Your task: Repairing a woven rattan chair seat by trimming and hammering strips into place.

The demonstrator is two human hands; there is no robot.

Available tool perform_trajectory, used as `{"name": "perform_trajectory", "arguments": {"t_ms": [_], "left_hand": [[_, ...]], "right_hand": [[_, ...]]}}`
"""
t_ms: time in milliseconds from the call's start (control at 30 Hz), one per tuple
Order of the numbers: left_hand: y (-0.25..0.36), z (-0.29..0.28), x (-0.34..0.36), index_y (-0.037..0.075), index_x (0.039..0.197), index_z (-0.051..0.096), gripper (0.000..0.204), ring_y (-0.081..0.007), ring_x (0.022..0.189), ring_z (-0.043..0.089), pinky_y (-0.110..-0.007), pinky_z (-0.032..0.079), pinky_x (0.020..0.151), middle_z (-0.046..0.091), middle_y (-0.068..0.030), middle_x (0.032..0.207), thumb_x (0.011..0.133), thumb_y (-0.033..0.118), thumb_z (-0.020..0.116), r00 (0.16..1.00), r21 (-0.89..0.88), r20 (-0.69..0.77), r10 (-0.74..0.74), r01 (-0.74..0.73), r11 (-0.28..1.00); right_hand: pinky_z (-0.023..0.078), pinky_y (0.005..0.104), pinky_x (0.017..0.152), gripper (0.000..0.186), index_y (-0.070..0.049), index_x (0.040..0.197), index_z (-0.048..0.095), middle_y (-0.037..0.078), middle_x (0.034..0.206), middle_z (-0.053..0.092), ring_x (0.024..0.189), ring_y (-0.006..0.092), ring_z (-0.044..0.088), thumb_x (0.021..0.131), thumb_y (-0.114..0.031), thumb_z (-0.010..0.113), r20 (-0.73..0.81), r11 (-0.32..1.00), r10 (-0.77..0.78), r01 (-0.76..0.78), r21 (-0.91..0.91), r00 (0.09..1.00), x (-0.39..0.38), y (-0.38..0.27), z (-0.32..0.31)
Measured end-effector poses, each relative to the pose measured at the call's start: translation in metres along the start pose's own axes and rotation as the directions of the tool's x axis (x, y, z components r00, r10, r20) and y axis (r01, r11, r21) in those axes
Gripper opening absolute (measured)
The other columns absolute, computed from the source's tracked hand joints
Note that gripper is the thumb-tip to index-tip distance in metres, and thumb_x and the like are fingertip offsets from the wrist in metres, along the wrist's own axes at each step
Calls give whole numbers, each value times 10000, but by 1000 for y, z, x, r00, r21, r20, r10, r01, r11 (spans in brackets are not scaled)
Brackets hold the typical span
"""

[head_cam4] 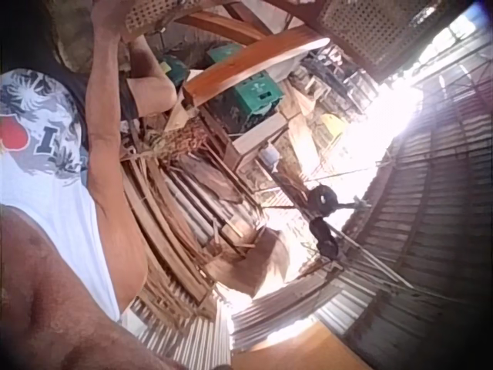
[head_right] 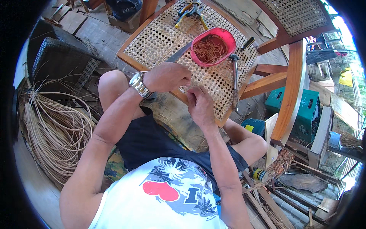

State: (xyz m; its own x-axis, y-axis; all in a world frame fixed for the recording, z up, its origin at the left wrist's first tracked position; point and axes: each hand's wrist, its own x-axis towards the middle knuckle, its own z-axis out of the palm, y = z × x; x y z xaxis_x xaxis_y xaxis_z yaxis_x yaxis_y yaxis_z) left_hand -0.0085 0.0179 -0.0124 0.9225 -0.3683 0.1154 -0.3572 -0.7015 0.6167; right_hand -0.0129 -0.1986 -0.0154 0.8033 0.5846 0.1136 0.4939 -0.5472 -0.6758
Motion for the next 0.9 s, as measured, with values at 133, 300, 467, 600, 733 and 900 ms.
{"name": "perform_trajectory", "arguments": {"t_ms": [133, 300, 467, 600, 733, 900], "left_hand": [[0, 1, 4, 73, 946, 734, 224, -342, 913, 709, -465, 567, 787, 722, -131, 935, 945, 281, 650, 999, -45, -38, -2, 0, 999], [0, -2, 4, 79, 954, 738, 220, -341, 917, 711, -470, 565, 791, 723, -128, 941, 945, 280, 651, 999, -74, -27, -35, 32, 997], [0, -5, 3, 71, 952, 736, 266, -346, 912, 709, -478, 559, 780, 719, -132, 929, 951, 327, 667, 998, -85, -24, -53, 51, 995], [-1, -7, 2, 34, 950, 714, 237, -357, 911, 695, -475, 536, 798, 714, -156, 938, 956, 266, 664, 998, -64, 0, -70, 70, 995], [-2, -6, 3, 38, 945, 713, 228, -355, 899, 698, -473, 540, 789, 710, -153, 921, 957, 261, 669, 996, -43, -3, -89, 88, 995], [-3, -2, 3, 44, 947, 715, 233, -350, 896, 700, -473, 542, 790, 710, -147, 919, 960, 273, 674, 994, -47, -33, -108, 106, 993]], "right_hand": [[529, 459, 752, 71, -18, 1003, 672, 180, 943, 659, 872, 400, 665, 935, -35, 674, -18, 1000, 5, -5, 17, 1000, 2, -1, 3], [522, 432, 705, 82, 7, 990, 679, 185, 897, 662, 790, 367, 675, 914, -17, 698, -39, 997, -80, 80, -11, 996, 9, 1, 3], [518, 456, 714, 94, 9, 979, 686, 198, 914, 668, 803, 384, 670, 896, -34, 702, 85, 998, -37, 42, -48, 996, 15, 2, -1], [528, 495, 755, 68, 4, 949, 682, 210, 902, 659, 833, 418, 661, 894, -34, 693, 136, 998, -17, 26, -61, 990, 18, -2, 0], [523, 508, 772, 66, 2, 964, 664, 220, 939, 654, 879, 424, 654, 909, -35, 667, 98, 992, -34, 46, -120, 995, 15, -5, 2], [503, 516, 819, 95, -3, 1009, 609, 217, 982, 610, 936, 426, 619, 922, -33, 631, 31, 978, -86, 91, -189, 996, 7, -3, 17]]}}
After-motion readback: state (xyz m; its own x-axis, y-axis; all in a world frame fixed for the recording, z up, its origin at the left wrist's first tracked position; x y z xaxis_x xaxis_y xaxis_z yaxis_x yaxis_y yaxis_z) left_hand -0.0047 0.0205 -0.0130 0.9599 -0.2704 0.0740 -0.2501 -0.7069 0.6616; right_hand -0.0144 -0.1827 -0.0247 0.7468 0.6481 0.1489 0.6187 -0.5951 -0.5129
